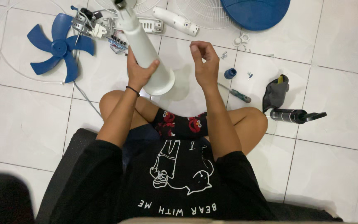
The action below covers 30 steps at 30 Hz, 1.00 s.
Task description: The person sits on the floor and assembles an electric fan. They use a screwdriver to tighten a screw on the blue fan cover, then insert a metal rod into the white base and wipe the base with a cloth before inserting the rod.
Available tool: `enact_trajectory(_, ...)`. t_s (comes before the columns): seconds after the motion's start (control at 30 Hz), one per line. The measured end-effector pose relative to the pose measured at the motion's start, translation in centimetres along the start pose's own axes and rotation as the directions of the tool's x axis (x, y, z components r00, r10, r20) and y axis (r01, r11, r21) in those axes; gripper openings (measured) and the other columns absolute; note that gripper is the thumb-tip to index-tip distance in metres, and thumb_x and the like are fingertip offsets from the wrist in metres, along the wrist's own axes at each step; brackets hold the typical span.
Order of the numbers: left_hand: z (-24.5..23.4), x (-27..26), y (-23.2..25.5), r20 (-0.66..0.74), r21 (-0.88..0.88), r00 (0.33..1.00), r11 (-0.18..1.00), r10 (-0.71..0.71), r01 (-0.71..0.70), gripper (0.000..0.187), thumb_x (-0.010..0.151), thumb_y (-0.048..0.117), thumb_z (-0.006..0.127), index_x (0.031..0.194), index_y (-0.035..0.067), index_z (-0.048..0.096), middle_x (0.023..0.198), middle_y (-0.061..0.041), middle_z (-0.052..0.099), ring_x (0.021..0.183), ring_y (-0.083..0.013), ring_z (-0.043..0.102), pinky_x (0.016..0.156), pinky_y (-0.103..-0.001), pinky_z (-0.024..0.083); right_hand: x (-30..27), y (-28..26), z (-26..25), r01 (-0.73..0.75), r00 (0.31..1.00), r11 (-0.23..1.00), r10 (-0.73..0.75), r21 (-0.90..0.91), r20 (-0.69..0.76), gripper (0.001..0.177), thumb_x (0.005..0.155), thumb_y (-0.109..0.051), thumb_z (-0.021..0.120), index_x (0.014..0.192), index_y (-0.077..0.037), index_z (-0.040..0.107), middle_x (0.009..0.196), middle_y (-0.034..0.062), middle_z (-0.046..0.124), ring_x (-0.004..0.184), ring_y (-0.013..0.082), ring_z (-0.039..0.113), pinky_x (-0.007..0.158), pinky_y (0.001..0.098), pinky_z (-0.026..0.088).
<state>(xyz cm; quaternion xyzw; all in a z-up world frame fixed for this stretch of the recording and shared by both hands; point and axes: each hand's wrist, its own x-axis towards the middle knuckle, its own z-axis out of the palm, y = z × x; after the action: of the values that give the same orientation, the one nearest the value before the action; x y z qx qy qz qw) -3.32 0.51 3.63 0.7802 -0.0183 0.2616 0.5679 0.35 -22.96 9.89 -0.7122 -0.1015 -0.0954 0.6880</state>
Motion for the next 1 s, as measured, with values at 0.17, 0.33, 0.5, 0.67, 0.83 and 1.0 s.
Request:
enact_trajectory(0.17, 0.7, -1.2, 1.5, 0.132, 0.082, 0.991, 0.996, 0.025, -0.036, 0.075, 0.075, 0.024, 0.091, 0.133, 0.002, 0.048, 0.113, -0.013, 0.068, 0.102, -0.0257, 0.071, 0.093, -0.039, 0.058, 0.5, -4.7, 0.2, 0.207, 0.937, 0.970, -0.234, 0.131, 0.258, 0.045, 0.102, -0.025, 0.073, 0.137, -0.002, 0.057, 0.127, 0.0099, 0.067, 0.117, 0.0164, 0.063, 0.100, 0.0305, 0.051)
enact_trajectory(0.33, 1.0, -1.3, 3.2, 0.167, 0.272, 0.954, 0.919, 0.248, -0.286, 0.071, 0.070, 0.020, 0.093, 0.127, 0.005, 0.054, 0.114, -0.015, 0.064, 0.102, -0.0347, 0.067, 0.090, -0.043, 0.056, 0.0, -7.0, 0.8, 0.246, 0.897, 0.962, -0.272, 0.118, 0.349, 0.050, 0.105, -0.032, 0.073, 0.142, -0.002, 0.059, 0.132, 0.0121, 0.069, 0.114, 0.0181, 0.065, 0.102, 0.0322, 0.054)
enact_trajectory(0.5, 1.2, -1.6, 4.0, 0.123, 0.340, 0.924, 0.859, 0.362, -0.382, 0.073, 0.065, 0.017, 0.093, 0.126, 0.006, 0.055, 0.113, -0.014, 0.063, 0.102, -0.0350, 0.063, 0.089, -0.044, 0.052, -2.1, -5.9, 1.9, 0.227, 0.914, 0.912, -0.321, 0.341, 0.250, 0.053, 0.111, -0.046, 0.053, 0.141, -0.002, 0.054, 0.136, 0.0117, 0.067, 0.120, 0.0178, 0.065, 0.108, 0.0321, 0.052)
enact_trajectory(0.67, 2.0, -1.5, 4.1, 0.188, 0.375, 0.909, 0.828, 0.373, -0.417, 0.072, 0.062, 0.018, 0.092, 0.124, 0.006, 0.057, 0.113, -0.014, 0.065, 0.102, -0.0354, 0.063, 0.088, -0.045, 0.051, -2.7, -4.3, 2.1, 0.293, 0.951, 0.926, -0.308, 0.237, 0.029, 0.046, 0.115, -0.044, 0.048, 0.128, -0.001, 0.056, 0.123, 0.0133, 0.070, 0.117, 0.0210, 0.068, 0.104, 0.0327, 0.054)
enact_trajectory(0.83, 3.0, -1.0, 3.7, 0.258, 0.365, 0.888, 0.812, 0.381, -0.455, 0.068, 0.069, 0.021, 0.090, 0.126, 0.006, 0.058, 0.115, -0.012, 0.066, 0.104, -0.0330, 0.065, 0.088, -0.044, 0.049, -1.8, -3.0, 0.9, 0.270, 0.963, 0.914, -0.257, 0.303, -0.083, 0.041, 0.114, -0.038, 0.049, 0.125, 0.001, 0.056, 0.117, 0.0150, 0.069, 0.114, 0.0227, 0.068, 0.105, 0.0387, 0.056)
enact_trajectory(1.0, 2.6, -2.2, 2.6, 0.322, 0.384, 0.871, 0.790, 0.370, -0.478, 0.068, 0.068, 0.023, 0.089, 0.126, 0.005, 0.060, 0.115, -0.013, 0.067, 0.105, -0.0330, 0.064, 0.090, -0.044, 0.048, 0.4, -3.9, -3.9, 0.342, 0.932, 0.816, -0.231, 0.466, -0.279, 0.038, 0.112, -0.037, 0.052, 0.119, -0.001, 0.055, 0.100, 0.0165, 0.069, 0.096, 0.0280, 0.072, 0.104, 0.0539, 0.060)
